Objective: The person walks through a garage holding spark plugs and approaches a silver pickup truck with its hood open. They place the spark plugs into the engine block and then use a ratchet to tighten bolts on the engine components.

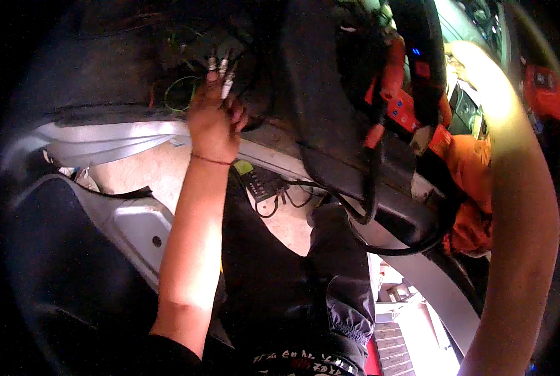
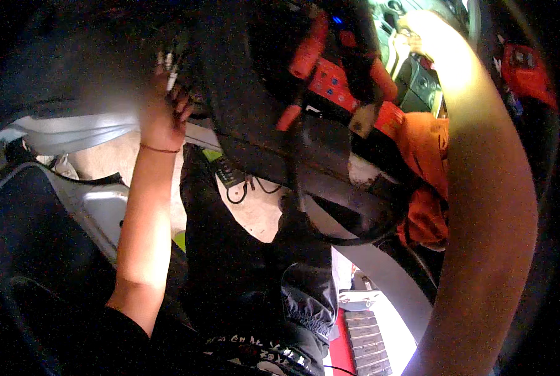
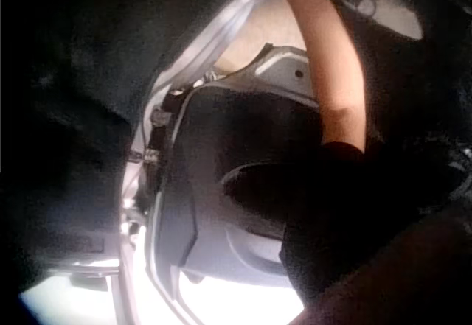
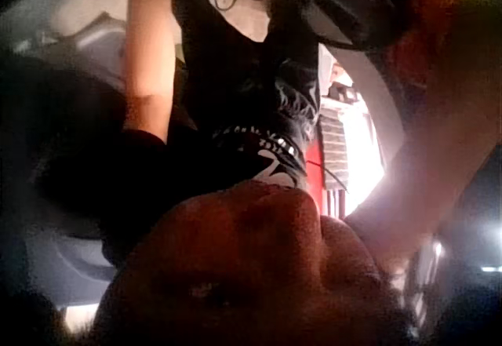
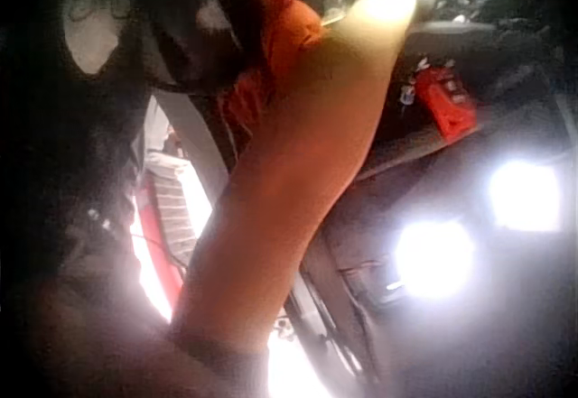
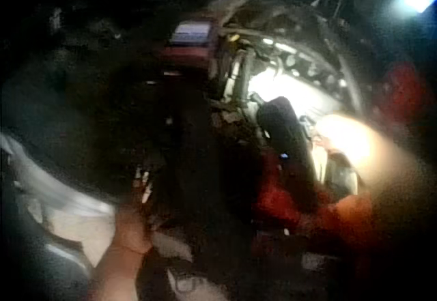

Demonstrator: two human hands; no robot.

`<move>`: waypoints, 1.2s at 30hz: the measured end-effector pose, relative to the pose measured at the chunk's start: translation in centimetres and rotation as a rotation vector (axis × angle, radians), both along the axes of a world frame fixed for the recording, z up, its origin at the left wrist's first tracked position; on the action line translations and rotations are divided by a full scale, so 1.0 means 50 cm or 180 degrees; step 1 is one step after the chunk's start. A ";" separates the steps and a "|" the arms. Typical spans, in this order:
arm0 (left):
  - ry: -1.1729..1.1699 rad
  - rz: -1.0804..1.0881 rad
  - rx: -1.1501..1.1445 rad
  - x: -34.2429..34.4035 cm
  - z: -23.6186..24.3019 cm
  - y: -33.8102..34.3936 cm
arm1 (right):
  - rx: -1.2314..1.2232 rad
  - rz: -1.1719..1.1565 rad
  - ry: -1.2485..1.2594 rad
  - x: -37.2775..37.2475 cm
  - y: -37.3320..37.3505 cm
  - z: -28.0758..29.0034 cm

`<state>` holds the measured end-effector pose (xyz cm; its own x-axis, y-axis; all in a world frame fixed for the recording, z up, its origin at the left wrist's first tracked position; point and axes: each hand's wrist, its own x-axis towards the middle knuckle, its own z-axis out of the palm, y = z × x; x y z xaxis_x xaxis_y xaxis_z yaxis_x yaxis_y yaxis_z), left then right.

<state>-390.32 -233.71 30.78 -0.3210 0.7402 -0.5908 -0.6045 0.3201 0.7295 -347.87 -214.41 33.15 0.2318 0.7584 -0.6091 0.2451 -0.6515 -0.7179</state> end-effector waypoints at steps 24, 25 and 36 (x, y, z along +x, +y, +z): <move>0.3589 -0.0730 -0.0165 -0.030 -0.130 0.187 | 0.2058 0.0220 0.0071 -0.221 -0.209 0.337; 0.3555 -0.0764 -0.0231 -0.026 -0.127 0.198 | 0.2093 0.0341 -0.0103 -0.238 -0.223 0.349; 0.3899 -0.1377 -0.0258 -0.034 -0.001 0.109 | 0.1124 -0.0232 0.0668 -0.426 -0.459 0.394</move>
<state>-392.02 -228.27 30.74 -0.4261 0.8948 -0.1331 0.5991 0.3894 0.6996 -369.19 -237.39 52.85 0.1910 0.9155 -0.3542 0.0321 -0.3665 -0.9299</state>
